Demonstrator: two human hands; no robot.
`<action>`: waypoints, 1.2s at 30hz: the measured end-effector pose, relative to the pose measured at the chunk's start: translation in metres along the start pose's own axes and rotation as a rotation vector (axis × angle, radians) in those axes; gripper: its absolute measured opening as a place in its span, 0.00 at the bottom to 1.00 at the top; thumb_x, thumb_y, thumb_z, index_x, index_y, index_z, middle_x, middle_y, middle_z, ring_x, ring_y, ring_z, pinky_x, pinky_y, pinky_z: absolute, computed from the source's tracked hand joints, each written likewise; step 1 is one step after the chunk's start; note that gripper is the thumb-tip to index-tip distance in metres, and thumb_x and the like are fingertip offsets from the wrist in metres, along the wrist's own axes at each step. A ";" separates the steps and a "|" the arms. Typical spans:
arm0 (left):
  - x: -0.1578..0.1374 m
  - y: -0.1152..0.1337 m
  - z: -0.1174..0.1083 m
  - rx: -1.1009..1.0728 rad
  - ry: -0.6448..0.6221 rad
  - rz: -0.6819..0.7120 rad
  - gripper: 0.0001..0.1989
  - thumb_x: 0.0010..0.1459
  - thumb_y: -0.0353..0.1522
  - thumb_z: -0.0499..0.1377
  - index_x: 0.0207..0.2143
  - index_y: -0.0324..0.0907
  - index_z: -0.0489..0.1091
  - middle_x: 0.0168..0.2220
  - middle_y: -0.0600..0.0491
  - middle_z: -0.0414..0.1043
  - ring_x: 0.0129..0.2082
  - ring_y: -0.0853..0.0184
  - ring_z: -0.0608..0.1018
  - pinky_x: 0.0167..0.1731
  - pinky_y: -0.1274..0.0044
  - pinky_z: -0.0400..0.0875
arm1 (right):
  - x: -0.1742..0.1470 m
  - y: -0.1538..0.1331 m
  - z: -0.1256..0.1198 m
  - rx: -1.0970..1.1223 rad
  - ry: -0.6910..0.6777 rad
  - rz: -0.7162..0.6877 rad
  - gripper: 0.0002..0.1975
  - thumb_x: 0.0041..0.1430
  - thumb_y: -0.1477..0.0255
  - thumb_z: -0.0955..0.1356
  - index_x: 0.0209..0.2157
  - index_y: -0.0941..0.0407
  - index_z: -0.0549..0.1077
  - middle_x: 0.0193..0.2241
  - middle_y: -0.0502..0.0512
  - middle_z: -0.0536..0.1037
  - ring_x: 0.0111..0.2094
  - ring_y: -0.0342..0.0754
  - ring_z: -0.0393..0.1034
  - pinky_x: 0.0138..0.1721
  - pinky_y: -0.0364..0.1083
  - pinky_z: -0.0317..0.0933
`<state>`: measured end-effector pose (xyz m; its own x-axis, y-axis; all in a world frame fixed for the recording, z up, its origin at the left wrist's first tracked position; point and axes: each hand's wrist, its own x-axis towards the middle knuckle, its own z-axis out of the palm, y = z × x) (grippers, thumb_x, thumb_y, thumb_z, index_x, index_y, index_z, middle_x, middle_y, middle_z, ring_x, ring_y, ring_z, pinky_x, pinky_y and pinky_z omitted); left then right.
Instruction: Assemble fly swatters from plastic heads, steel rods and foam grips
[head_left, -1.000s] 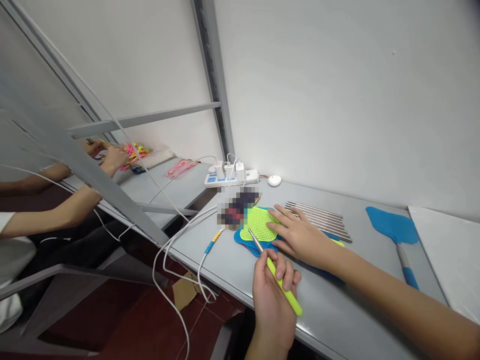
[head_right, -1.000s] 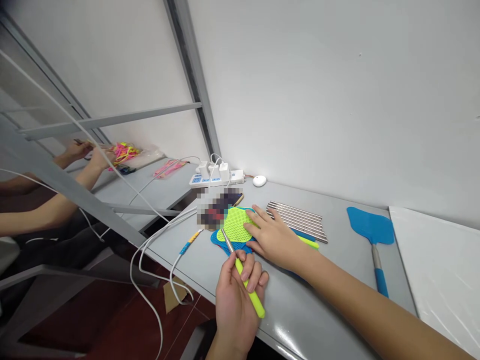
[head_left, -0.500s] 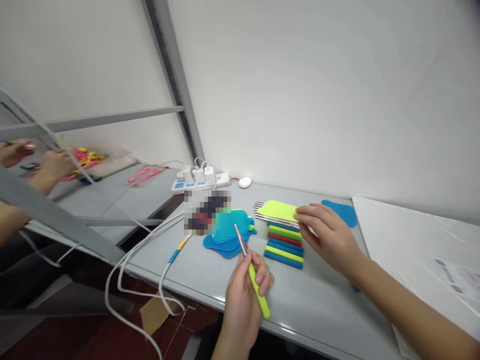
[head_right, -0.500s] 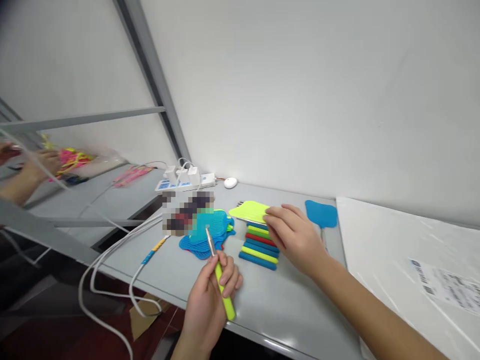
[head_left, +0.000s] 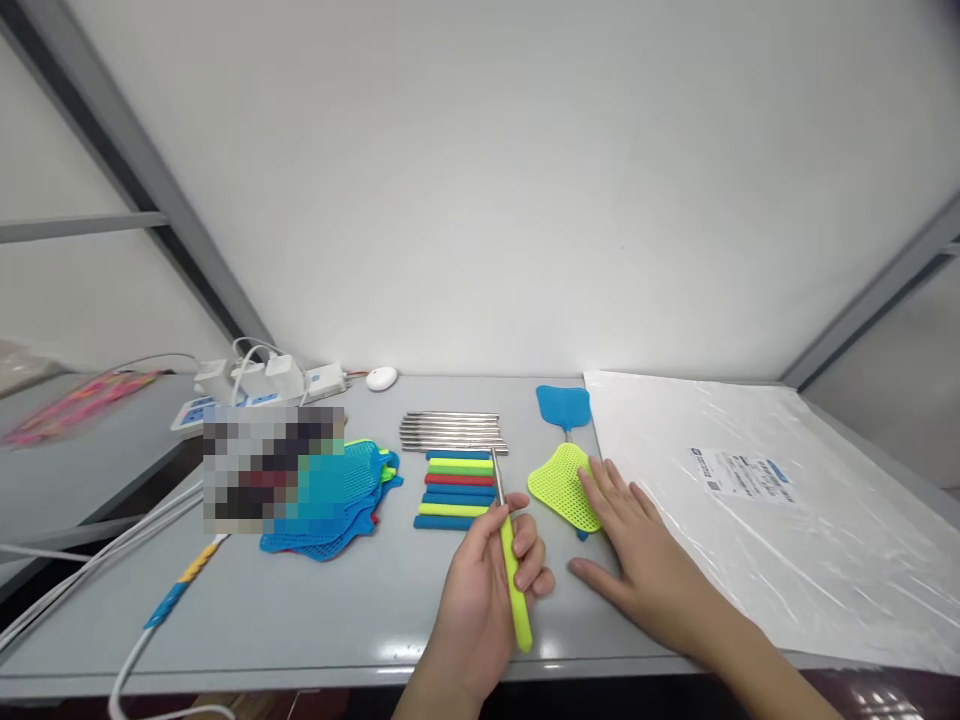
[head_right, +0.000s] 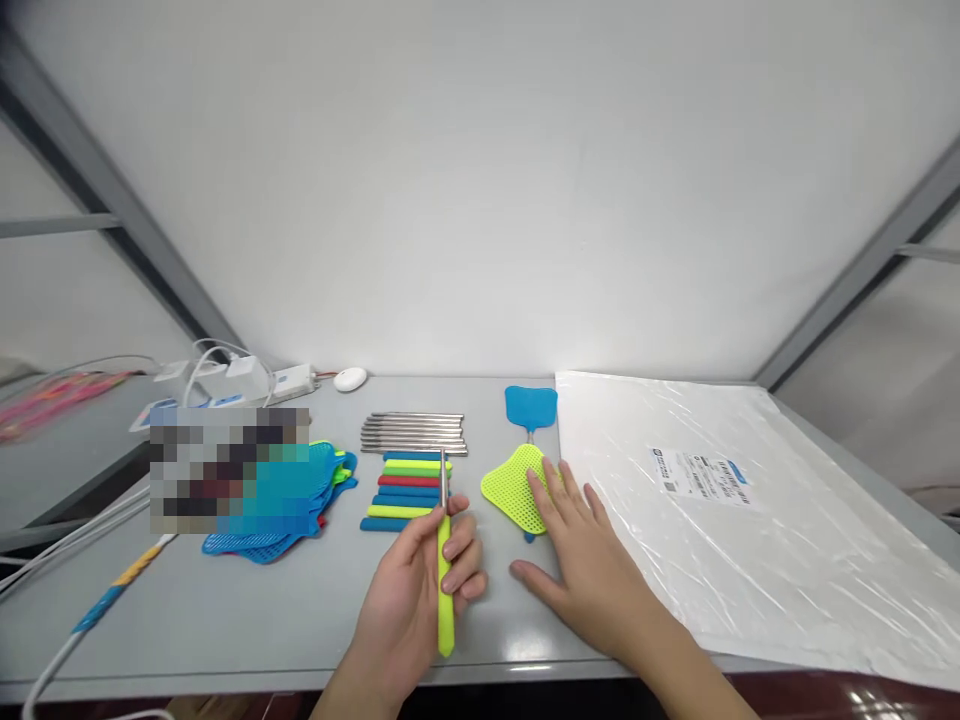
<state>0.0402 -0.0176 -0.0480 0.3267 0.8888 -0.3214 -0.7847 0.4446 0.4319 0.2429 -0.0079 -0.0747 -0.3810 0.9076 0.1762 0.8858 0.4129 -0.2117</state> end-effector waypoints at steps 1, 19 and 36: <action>0.002 -0.004 -0.001 0.008 0.006 -0.018 0.08 0.65 0.36 0.52 0.39 0.41 0.67 0.23 0.60 0.54 0.18 0.75 0.56 0.22 0.78 0.56 | 0.001 0.000 -0.001 0.010 -0.020 0.006 0.39 0.65 0.55 0.60 0.69 0.48 0.38 0.69 0.53 0.41 0.69 0.57 0.35 0.64 0.65 0.44; -0.004 -0.015 -0.002 0.295 0.038 0.108 0.13 0.63 0.36 0.56 0.46 0.40 0.72 0.33 0.52 0.71 0.19 0.76 0.58 0.31 0.72 0.69 | -0.011 -0.001 -0.007 0.702 0.828 0.160 0.15 0.63 0.76 0.65 0.49 0.47 0.72 0.40 0.52 0.76 0.39 0.47 0.72 0.38 0.46 0.69; -0.006 -0.017 0.000 0.316 0.068 0.165 0.20 0.62 0.44 0.57 0.48 0.38 0.71 0.11 0.62 0.53 0.16 0.73 0.59 0.29 0.79 0.70 | -0.009 -0.032 -0.009 0.768 0.169 -0.056 0.39 0.61 0.68 0.68 0.68 0.46 0.46 0.66 0.55 0.56 0.67 0.52 0.48 0.65 0.57 0.48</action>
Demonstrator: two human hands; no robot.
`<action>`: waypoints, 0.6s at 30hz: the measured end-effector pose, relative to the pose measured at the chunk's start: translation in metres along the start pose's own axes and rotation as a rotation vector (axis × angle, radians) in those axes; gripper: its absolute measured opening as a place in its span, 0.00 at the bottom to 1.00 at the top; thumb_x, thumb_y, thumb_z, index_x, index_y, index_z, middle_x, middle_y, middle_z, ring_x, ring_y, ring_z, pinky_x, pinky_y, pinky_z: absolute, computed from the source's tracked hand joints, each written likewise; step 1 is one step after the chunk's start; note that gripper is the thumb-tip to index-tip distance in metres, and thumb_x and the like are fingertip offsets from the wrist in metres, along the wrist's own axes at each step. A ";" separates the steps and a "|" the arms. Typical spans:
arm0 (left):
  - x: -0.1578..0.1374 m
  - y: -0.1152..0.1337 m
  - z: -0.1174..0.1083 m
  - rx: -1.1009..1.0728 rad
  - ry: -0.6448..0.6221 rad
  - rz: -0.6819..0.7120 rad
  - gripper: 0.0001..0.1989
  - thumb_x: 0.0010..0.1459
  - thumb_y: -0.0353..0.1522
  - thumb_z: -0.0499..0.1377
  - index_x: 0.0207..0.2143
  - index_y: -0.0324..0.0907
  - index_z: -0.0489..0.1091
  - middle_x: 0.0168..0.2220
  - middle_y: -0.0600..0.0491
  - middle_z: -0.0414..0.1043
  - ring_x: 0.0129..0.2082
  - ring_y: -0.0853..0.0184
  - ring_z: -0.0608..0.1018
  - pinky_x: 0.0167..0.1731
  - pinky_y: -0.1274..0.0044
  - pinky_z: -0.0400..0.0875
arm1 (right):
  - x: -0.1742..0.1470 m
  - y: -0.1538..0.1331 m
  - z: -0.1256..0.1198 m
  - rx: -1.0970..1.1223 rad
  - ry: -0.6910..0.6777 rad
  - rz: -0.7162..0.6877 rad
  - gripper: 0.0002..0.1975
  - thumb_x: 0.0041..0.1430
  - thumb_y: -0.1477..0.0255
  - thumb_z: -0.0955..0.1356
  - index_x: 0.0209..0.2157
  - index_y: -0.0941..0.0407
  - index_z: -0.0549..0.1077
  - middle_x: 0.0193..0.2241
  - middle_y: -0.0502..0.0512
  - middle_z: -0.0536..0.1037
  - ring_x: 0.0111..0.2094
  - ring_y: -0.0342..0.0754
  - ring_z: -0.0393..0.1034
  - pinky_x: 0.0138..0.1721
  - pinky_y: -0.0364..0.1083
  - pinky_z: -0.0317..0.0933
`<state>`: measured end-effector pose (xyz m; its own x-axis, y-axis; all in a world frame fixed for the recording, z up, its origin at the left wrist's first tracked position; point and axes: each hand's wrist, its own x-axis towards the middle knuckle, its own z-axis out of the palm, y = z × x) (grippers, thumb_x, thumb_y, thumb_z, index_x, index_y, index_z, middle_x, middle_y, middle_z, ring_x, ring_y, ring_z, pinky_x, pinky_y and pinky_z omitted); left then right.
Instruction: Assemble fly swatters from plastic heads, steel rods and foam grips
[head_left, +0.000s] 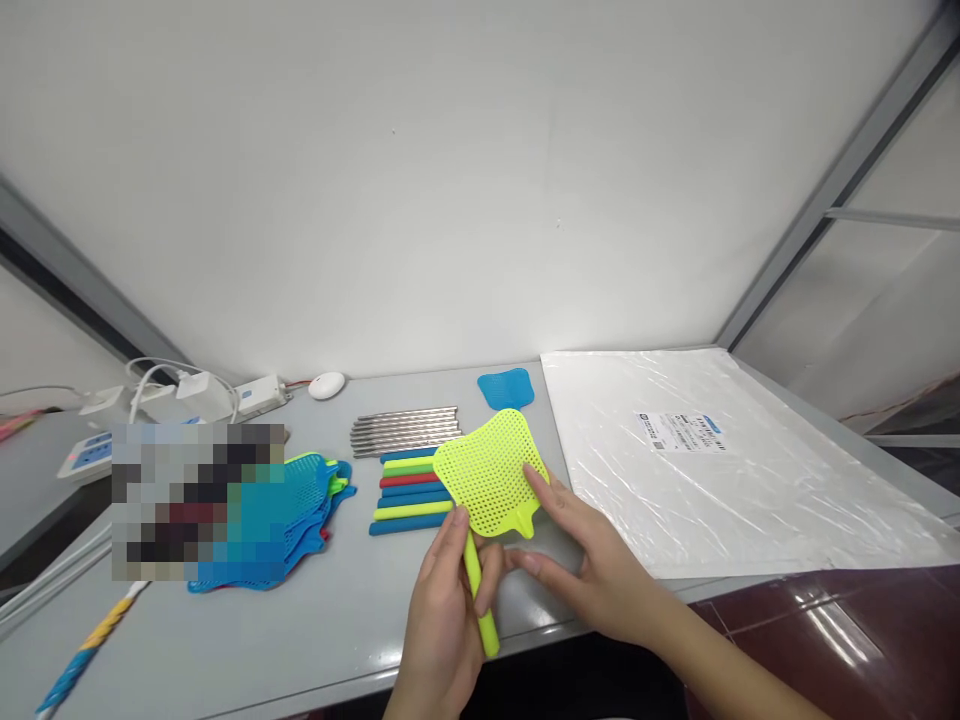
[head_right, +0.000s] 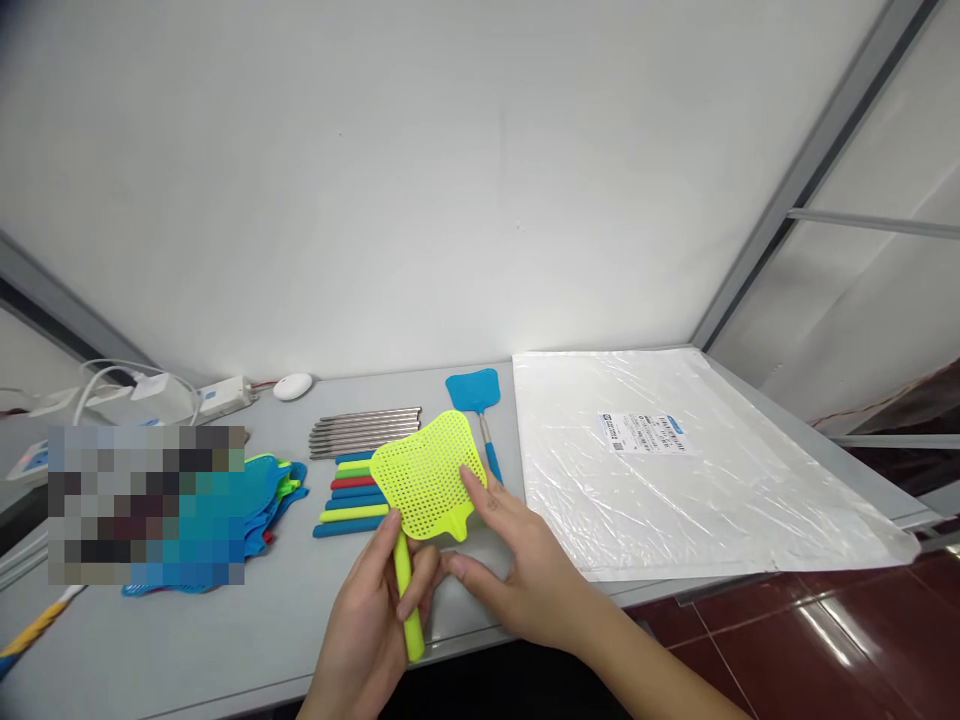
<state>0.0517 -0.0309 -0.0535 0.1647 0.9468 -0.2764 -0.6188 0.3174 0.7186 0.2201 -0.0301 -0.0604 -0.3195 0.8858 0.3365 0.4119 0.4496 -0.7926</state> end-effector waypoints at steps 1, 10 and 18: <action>0.000 0.000 0.001 -0.012 0.027 0.024 0.19 0.61 0.44 0.58 0.47 0.39 0.71 0.11 0.62 0.54 0.16 0.73 0.60 0.28 0.80 0.69 | -0.001 -0.003 -0.002 0.018 -0.045 -0.034 0.38 0.61 0.68 0.68 0.68 0.46 0.48 0.65 0.55 0.60 0.65 0.52 0.53 0.63 0.57 0.51; -0.001 -0.003 0.007 0.074 0.133 0.086 0.12 0.57 0.41 0.64 0.36 0.42 0.69 0.10 0.66 0.50 0.14 0.77 0.55 0.27 0.82 0.69 | -0.007 -0.011 -0.011 0.155 -0.184 -0.090 0.38 0.58 0.66 0.69 0.67 0.45 0.51 0.61 0.55 0.66 0.60 0.54 0.63 0.59 0.59 0.57; -0.002 -0.008 0.007 0.305 0.110 0.087 0.16 0.55 0.43 0.64 0.36 0.40 0.66 0.21 0.57 0.69 0.14 0.79 0.57 0.13 0.86 0.52 | -0.011 -0.010 -0.004 0.092 -0.255 -0.005 0.58 0.53 0.68 0.73 0.68 0.50 0.25 0.66 0.62 0.55 0.64 0.57 0.55 0.59 0.59 0.56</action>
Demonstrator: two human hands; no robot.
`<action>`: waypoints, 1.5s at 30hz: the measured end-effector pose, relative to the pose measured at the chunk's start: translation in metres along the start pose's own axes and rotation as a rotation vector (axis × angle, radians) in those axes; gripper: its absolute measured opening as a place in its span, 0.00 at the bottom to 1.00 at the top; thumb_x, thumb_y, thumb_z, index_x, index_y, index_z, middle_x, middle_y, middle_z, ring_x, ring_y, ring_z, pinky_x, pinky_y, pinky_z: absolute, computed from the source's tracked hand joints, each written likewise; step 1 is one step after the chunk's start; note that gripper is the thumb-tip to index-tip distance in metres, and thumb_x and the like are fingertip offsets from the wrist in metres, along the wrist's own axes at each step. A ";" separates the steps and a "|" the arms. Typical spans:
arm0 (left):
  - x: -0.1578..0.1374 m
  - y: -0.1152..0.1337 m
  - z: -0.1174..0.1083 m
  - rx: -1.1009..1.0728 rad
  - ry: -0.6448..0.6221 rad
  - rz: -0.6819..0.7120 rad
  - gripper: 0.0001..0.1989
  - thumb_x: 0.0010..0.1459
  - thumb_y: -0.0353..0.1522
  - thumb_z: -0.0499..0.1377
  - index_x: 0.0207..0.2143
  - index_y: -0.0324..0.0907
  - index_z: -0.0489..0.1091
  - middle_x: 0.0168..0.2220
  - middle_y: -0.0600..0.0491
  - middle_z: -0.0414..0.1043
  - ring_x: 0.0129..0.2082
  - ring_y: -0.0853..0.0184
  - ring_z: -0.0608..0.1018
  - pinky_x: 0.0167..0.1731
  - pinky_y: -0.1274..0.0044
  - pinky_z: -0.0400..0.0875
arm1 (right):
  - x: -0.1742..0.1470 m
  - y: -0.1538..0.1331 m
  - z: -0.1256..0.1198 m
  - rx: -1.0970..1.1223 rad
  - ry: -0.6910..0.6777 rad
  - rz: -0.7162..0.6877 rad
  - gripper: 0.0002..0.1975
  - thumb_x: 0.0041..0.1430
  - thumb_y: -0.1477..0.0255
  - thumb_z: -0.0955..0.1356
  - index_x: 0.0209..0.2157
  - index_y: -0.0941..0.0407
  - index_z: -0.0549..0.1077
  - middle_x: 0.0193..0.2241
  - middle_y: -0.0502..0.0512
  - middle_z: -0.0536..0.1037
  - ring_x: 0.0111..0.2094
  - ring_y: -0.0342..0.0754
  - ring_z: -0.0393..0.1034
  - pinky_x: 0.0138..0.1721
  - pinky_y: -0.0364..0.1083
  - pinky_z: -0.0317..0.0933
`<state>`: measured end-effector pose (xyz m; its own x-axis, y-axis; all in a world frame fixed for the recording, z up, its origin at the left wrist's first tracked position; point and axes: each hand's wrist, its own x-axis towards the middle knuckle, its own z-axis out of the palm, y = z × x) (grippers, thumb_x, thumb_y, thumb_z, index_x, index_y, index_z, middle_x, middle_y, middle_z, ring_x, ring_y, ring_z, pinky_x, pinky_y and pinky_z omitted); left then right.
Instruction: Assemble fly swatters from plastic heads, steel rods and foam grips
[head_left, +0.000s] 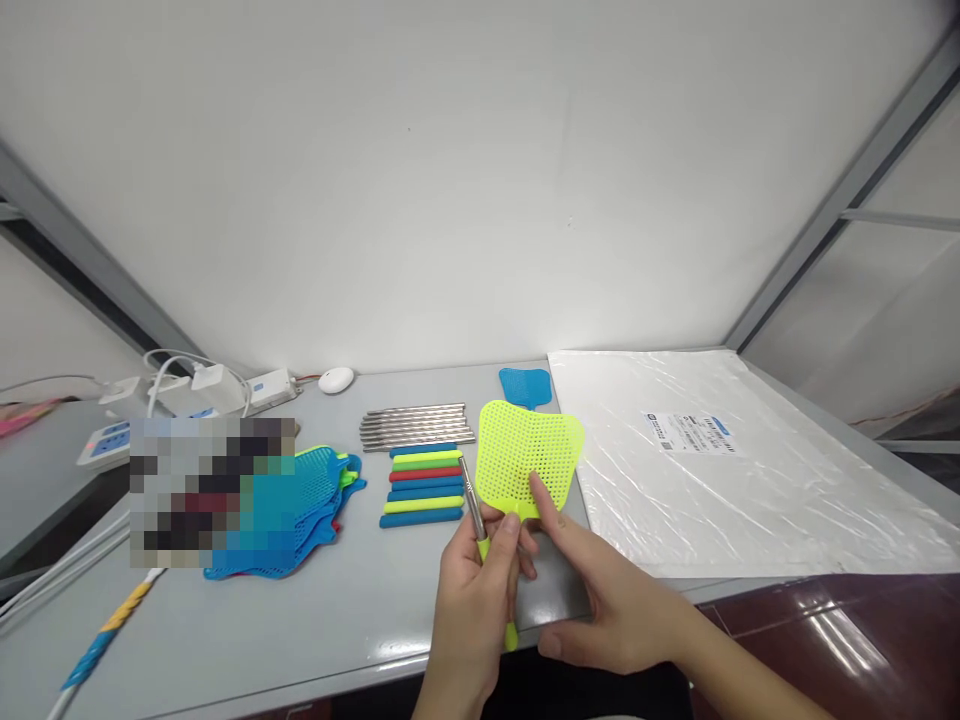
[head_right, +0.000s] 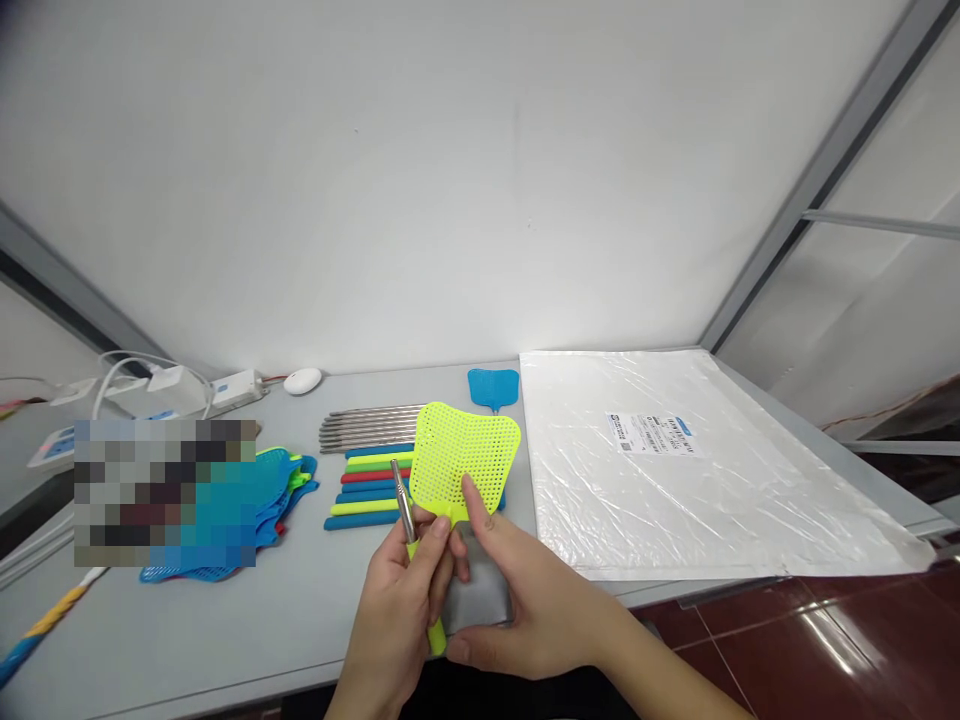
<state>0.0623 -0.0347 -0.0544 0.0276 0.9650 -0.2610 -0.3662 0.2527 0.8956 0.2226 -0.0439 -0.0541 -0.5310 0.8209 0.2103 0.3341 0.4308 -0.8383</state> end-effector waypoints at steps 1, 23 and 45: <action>0.000 0.000 0.001 -0.003 0.019 0.003 0.16 0.55 0.43 0.64 0.35 0.40 0.66 0.22 0.57 0.70 0.13 0.79 0.57 0.12 0.86 0.49 | -0.001 0.002 0.001 -0.010 0.012 0.018 0.59 0.53 0.68 0.73 0.68 0.50 0.24 0.67 0.62 0.54 0.65 0.57 0.53 0.59 0.59 0.57; 0.001 0.002 -0.005 -0.222 -0.018 -0.011 0.18 0.60 0.41 0.60 0.49 0.41 0.68 0.18 0.65 0.56 0.12 0.81 0.50 0.22 0.80 0.64 | 0.003 0.020 0.001 -0.025 0.673 0.085 0.32 0.66 0.69 0.64 0.67 0.42 0.48 0.66 0.49 0.56 0.66 0.52 0.50 0.61 0.54 0.57; 0.009 0.034 -0.052 0.903 -0.058 0.473 0.20 0.57 0.33 0.61 0.52 0.59 0.74 0.32 0.51 0.70 0.29 0.63 0.71 0.32 0.77 0.64 | 0.005 0.018 -0.002 0.067 0.986 0.217 0.30 0.62 0.66 0.68 0.64 0.45 0.59 0.64 0.52 0.62 0.64 0.55 0.55 0.58 0.57 0.61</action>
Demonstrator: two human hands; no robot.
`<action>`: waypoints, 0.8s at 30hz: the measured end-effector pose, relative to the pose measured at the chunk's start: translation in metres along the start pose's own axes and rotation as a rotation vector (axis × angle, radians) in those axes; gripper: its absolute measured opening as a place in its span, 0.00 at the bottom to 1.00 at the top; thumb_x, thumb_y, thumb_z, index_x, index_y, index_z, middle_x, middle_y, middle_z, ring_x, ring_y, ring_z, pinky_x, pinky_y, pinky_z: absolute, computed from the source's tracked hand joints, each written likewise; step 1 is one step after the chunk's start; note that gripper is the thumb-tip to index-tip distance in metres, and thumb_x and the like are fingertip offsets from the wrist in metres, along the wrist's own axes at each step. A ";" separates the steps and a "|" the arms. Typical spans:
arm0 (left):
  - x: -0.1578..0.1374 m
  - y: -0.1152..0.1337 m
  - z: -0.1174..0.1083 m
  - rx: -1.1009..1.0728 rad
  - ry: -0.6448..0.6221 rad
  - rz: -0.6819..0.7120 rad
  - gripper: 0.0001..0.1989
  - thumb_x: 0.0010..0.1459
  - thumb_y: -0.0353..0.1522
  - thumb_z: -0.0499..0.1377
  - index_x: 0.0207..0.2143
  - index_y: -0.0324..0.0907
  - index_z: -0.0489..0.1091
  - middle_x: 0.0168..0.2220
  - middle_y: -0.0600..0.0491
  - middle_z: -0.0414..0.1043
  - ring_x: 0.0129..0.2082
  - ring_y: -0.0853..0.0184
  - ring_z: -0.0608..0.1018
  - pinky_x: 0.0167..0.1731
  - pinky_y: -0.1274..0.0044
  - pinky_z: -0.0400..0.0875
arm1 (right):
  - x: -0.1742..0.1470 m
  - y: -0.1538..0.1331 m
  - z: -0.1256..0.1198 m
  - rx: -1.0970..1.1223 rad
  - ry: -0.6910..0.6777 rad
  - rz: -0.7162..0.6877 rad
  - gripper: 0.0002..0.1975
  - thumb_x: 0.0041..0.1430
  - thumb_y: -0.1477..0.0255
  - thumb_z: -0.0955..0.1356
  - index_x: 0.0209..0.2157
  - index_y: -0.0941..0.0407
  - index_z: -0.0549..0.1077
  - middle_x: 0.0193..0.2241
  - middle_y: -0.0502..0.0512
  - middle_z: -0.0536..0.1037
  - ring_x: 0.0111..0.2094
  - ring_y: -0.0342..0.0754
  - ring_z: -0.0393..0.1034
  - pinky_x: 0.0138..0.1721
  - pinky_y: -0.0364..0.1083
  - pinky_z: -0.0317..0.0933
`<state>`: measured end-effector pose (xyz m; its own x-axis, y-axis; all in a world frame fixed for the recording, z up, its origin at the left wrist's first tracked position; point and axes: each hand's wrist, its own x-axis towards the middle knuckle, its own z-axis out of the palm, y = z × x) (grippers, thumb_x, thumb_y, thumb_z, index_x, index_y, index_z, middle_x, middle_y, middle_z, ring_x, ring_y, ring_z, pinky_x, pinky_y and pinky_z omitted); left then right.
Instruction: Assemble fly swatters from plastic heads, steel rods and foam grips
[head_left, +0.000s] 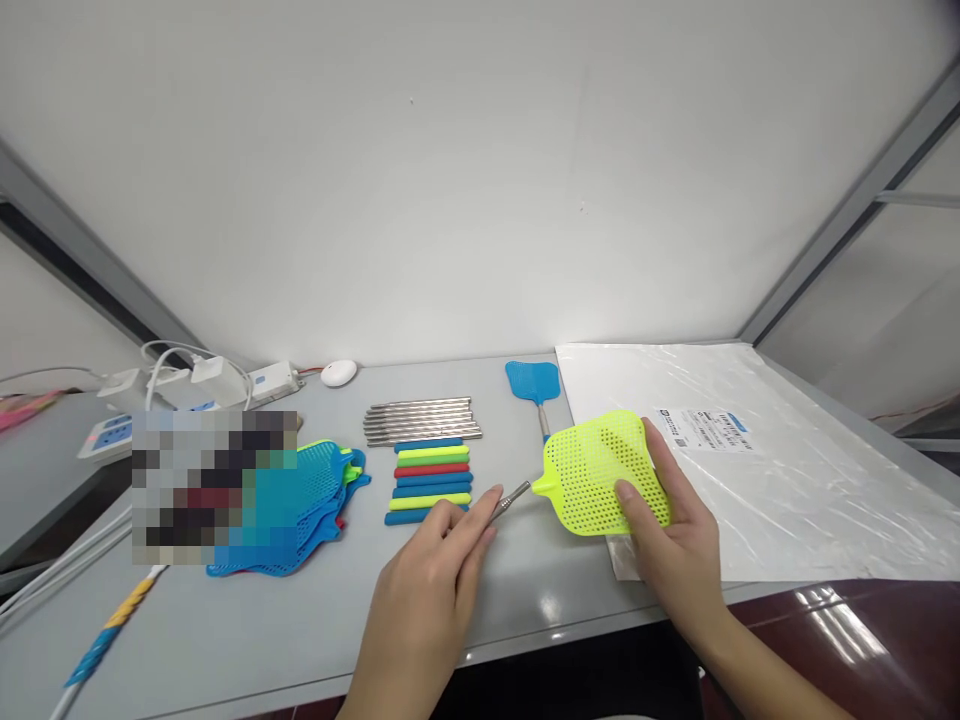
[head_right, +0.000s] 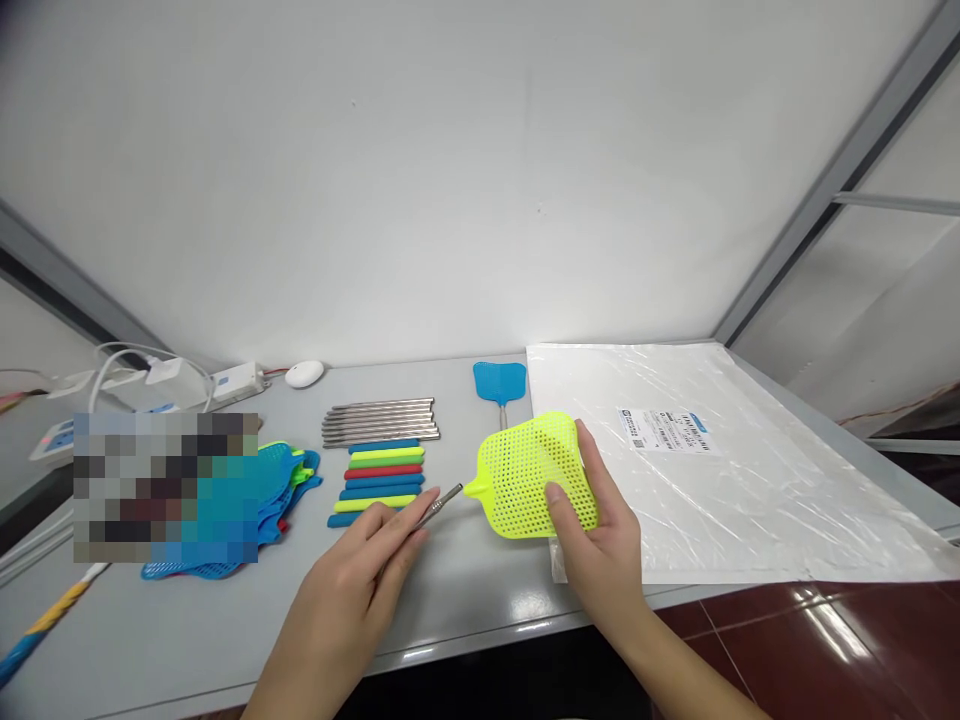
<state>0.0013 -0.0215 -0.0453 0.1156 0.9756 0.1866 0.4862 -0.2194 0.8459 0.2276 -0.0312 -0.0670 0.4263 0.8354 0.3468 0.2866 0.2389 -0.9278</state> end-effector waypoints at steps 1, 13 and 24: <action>-0.001 0.000 0.000 0.042 0.012 0.029 0.20 0.58 0.33 0.60 0.52 0.59 0.74 0.32 0.51 0.70 0.29 0.63 0.70 0.31 0.77 0.63 | 0.000 0.000 0.000 0.006 0.008 0.011 0.30 0.62 0.66 0.68 0.64 0.45 0.59 0.64 0.53 0.62 0.64 0.55 0.55 0.58 0.57 0.62; 0.025 -0.017 -0.011 0.530 -0.042 0.406 0.24 0.62 0.25 0.53 0.56 0.58 0.69 0.37 0.50 0.73 0.37 0.60 0.70 0.36 0.71 0.60 | 0.005 -0.001 0.002 -0.056 -0.015 0.012 0.31 0.62 0.64 0.67 0.65 0.47 0.58 0.63 0.54 0.63 0.63 0.56 0.57 0.59 0.58 0.60; 0.030 -0.025 -0.014 0.625 -0.068 0.501 0.18 0.67 0.27 0.50 0.56 0.48 0.69 0.38 0.52 0.75 0.36 0.63 0.71 0.36 0.71 0.60 | 0.005 -0.002 0.015 -0.031 -0.128 0.007 0.32 0.63 0.62 0.65 0.66 0.50 0.55 0.64 0.55 0.61 0.65 0.56 0.54 0.60 0.57 0.59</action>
<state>-0.0199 0.0136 -0.0542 0.4910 0.7623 0.4218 0.7553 -0.6137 0.2299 0.2165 -0.0198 -0.0655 0.3162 0.8937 0.3182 0.3116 0.2190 -0.9246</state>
